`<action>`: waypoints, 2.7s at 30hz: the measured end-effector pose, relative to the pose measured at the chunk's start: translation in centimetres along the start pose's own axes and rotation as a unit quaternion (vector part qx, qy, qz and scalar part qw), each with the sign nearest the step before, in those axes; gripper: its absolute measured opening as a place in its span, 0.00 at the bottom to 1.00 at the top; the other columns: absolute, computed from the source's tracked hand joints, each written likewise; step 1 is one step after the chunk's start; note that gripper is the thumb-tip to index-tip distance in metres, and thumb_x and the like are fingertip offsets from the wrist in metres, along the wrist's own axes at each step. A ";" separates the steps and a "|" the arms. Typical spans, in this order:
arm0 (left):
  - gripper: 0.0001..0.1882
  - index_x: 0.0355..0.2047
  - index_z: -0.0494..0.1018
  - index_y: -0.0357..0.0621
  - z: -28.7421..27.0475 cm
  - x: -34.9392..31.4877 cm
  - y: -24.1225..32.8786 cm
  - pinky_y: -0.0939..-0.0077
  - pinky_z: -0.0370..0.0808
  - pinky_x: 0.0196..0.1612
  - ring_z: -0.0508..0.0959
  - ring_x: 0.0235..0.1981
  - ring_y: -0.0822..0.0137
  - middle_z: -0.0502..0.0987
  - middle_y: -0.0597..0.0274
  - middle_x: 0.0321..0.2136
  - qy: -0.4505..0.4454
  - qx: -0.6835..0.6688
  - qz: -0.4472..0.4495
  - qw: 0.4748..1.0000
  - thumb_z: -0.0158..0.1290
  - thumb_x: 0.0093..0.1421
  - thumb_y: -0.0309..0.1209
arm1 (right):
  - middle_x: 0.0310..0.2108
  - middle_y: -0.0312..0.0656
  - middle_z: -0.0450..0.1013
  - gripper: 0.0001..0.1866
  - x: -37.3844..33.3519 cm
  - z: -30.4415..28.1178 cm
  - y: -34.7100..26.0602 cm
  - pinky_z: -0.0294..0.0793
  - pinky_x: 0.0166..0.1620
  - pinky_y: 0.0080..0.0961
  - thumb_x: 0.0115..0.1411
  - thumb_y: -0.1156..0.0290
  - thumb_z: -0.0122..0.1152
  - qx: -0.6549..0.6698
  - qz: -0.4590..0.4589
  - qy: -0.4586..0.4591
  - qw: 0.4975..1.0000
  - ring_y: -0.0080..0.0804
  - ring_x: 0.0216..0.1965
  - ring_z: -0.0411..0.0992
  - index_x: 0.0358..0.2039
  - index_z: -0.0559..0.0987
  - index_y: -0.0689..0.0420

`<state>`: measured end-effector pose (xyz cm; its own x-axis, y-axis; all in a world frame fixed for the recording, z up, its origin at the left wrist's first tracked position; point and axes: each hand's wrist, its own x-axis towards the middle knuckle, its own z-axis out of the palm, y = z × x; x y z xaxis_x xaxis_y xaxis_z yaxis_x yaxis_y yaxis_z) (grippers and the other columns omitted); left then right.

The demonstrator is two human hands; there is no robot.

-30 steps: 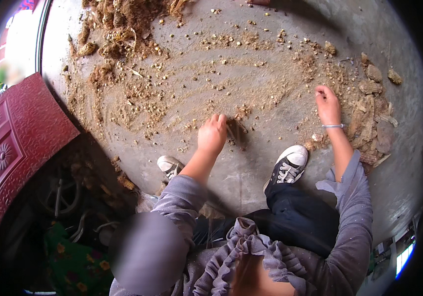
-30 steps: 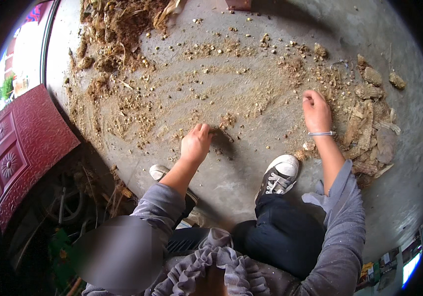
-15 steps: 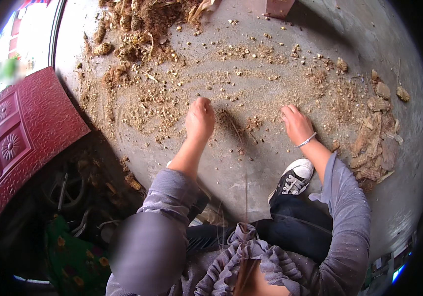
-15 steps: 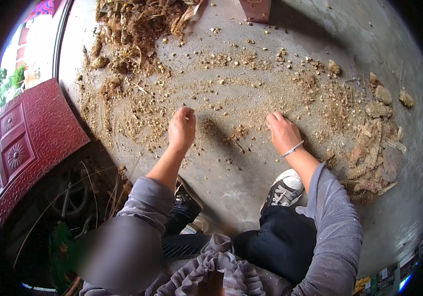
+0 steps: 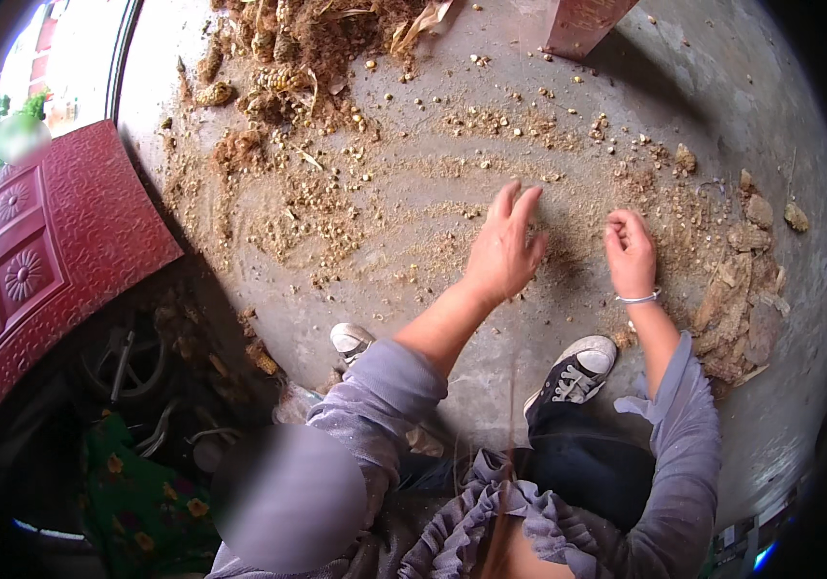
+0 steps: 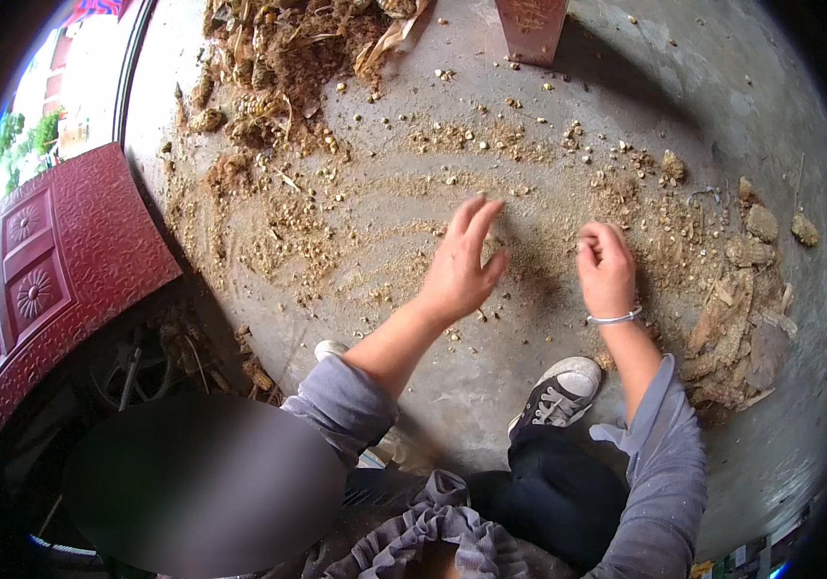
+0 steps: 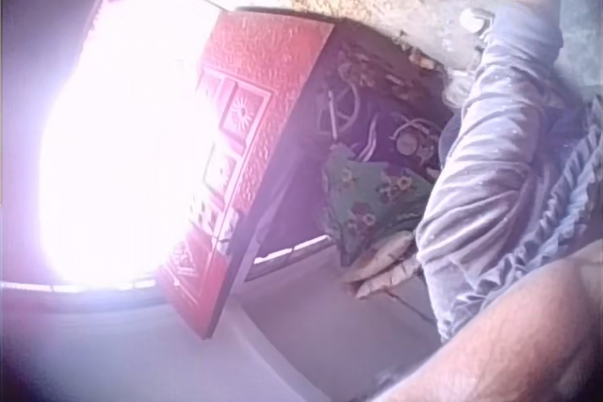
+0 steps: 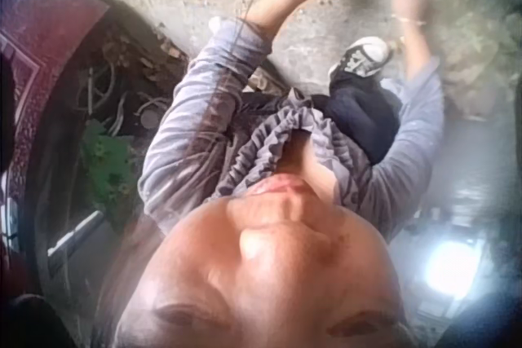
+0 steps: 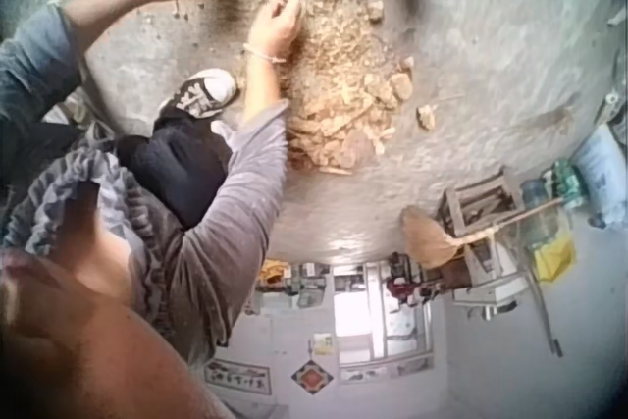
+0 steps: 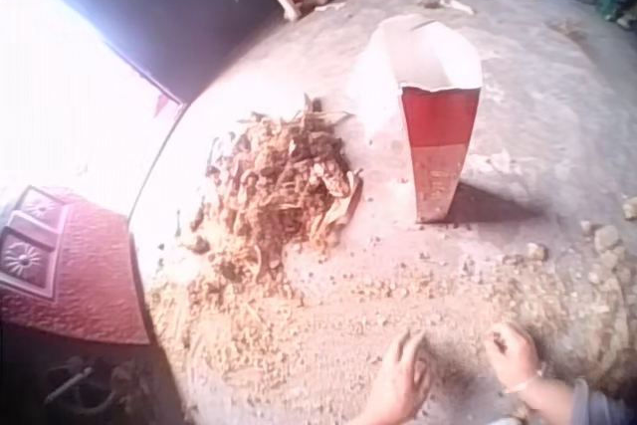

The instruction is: The person sits on the floor and manually shells dried corn cobs by hand, removing kernels and dropping them onto the floor. The person repeatedly picks up cobs, shucks them, and discards the cobs.

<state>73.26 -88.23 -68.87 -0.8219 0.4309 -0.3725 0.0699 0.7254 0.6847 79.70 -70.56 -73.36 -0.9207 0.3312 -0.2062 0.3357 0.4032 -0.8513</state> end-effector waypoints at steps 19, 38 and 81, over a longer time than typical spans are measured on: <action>0.08 0.32 0.65 0.42 -12.2 5.3 -15.2 0.65 0.69 0.35 0.70 0.33 0.53 0.68 0.52 0.30 0.189 0.286 -0.059 0.937 0.46 0.49 0.25 | 0.48 0.46 0.61 0.14 1.2 0.4 -1.8 0.56 0.52 0.31 0.49 0.78 0.47 -0.104 -0.088 0.005 0.991 0.40 0.51 0.58 0.39 0.69 0.63; 0.22 0.46 0.60 0.40 -23.5 12.9 -15.2 0.62 0.61 0.50 0.60 0.51 0.58 0.62 0.54 0.48 0.234 0.455 -0.131 0.849 0.43 0.47 0.21 | 0.14 0.29 0.54 0.11 1.3 5.3 -10.0 0.53 0.13 0.12 0.59 0.64 0.42 0.527 0.420 -0.282 0.683 0.14 0.13 0.51 0.30 0.67 0.60; 0.22 0.42 0.59 0.33 -17.3 -17.3 5.9 0.76 0.67 0.32 0.71 0.29 0.64 0.69 0.53 0.30 0.074 -0.214 0.126 0.966 0.51 0.52 0.36 | 0.24 0.31 0.65 0.13 -11.0 3.6 -29.4 0.65 0.30 0.14 0.53 0.59 0.51 0.528 0.260 -0.054 0.806 0.16 0.26 0.64 0.28 0.69 0.56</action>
<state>78.15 -100.70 -47.59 -0.8829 0.4613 -0.0880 0.0651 0.3057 0.9499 79.24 -89.12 -47.79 -0.7413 0.1214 -0.6601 0.3779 -0.7372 -0.5601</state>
